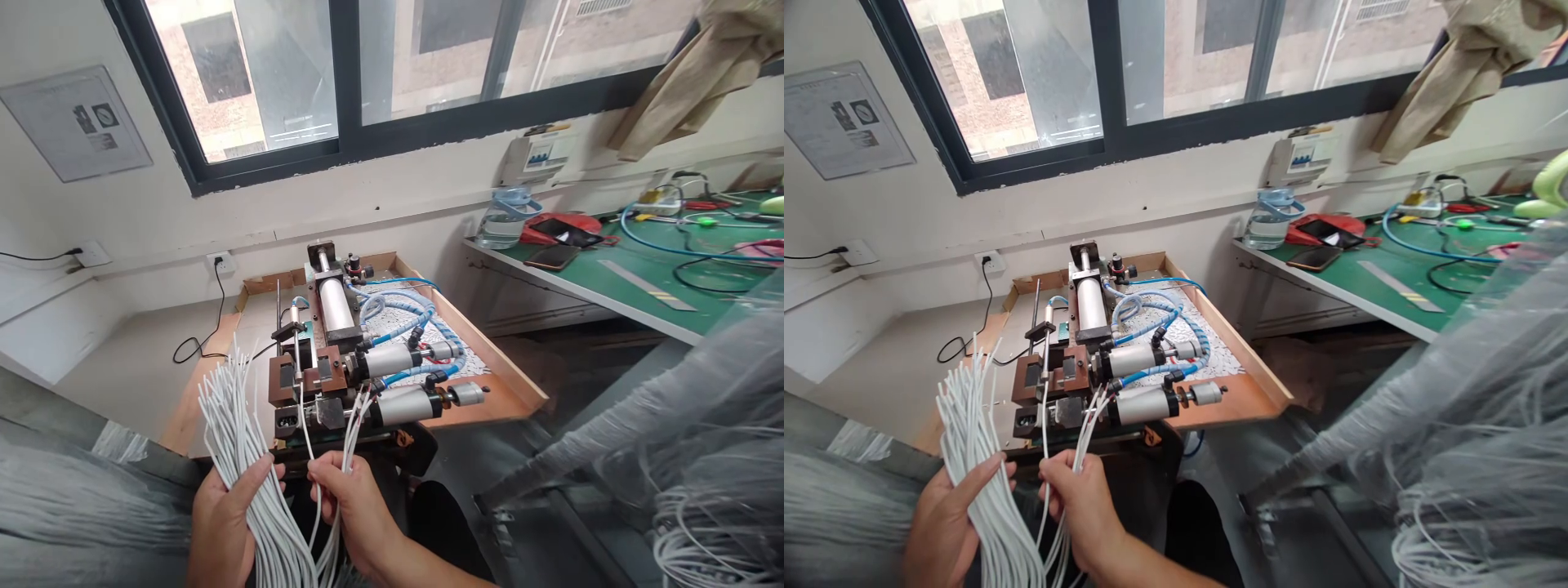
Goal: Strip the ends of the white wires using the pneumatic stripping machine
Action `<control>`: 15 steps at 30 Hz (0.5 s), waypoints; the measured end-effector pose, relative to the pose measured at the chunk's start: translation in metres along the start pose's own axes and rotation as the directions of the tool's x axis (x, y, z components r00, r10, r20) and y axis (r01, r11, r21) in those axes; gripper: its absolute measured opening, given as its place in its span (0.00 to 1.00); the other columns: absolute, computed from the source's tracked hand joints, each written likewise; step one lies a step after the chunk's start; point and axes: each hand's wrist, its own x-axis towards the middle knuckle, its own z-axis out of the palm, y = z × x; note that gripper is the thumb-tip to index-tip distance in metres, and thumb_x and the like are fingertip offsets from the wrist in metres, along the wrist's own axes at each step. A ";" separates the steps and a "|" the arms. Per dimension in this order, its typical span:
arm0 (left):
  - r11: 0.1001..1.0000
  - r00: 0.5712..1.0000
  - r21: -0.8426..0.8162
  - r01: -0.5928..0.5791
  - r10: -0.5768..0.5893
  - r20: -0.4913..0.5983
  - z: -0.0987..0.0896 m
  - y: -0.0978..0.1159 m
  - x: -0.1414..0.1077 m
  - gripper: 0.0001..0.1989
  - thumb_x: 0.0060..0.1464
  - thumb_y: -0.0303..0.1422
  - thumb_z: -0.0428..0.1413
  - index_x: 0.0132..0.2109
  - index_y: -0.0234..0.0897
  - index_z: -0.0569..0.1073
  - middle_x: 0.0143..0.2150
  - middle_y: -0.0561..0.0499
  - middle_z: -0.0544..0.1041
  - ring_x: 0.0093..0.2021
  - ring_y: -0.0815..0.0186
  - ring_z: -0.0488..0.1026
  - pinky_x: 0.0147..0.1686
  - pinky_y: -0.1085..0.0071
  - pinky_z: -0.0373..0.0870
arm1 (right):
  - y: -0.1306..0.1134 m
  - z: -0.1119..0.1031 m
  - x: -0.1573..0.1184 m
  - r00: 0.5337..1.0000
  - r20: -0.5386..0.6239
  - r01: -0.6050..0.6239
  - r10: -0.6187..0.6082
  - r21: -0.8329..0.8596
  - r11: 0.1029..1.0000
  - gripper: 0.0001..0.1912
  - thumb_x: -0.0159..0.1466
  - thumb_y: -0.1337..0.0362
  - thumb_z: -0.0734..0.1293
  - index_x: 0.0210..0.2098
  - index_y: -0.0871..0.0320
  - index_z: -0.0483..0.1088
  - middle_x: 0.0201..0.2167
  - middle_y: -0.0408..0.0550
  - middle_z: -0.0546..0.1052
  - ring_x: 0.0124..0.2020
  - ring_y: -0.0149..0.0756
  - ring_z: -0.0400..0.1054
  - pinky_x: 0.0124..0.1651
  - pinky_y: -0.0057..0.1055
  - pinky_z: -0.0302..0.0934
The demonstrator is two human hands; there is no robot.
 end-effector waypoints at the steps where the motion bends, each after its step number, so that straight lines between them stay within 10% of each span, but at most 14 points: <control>1: 1.000 1.000 -0.002 -0.010 0.010 -0.003 0.001 0.001 0.000 0.11 0.30 0.27 0.64 0.27 0.31 0.73 0.21 0.50 0.75 0.23 0.65 0.72 0.23 0.73 0.69 | -0.001 0.000 0.001 1.000 0.002 -0.014 0.014 0.016 1.000 0.11 0.46 0.62 0.67 0.16 0.62 0.63 0.10 0.38 0.63 0.11 0.20 0.48 0.16 0.22 0.39; 15: 0.999 0.994 -0.025 -0.043 0.045 0.099 0.007 0.002 0.001 0.12 0.32 0.27 0.63 0.31 0.30 0.75 0.26 0.47 0.77 0.27 0.62 0.73 0.30 0.67 0.70 | 0.008 -0.001 -0.001 0.977 0.150 0.170 -0.151 -0.123 0.978 0.11 0.47 0.59 0.69 0.19 0.62 0.69 0.13 0.38 0.61 0.18 0.24 0.50 0.22 0.24 0.45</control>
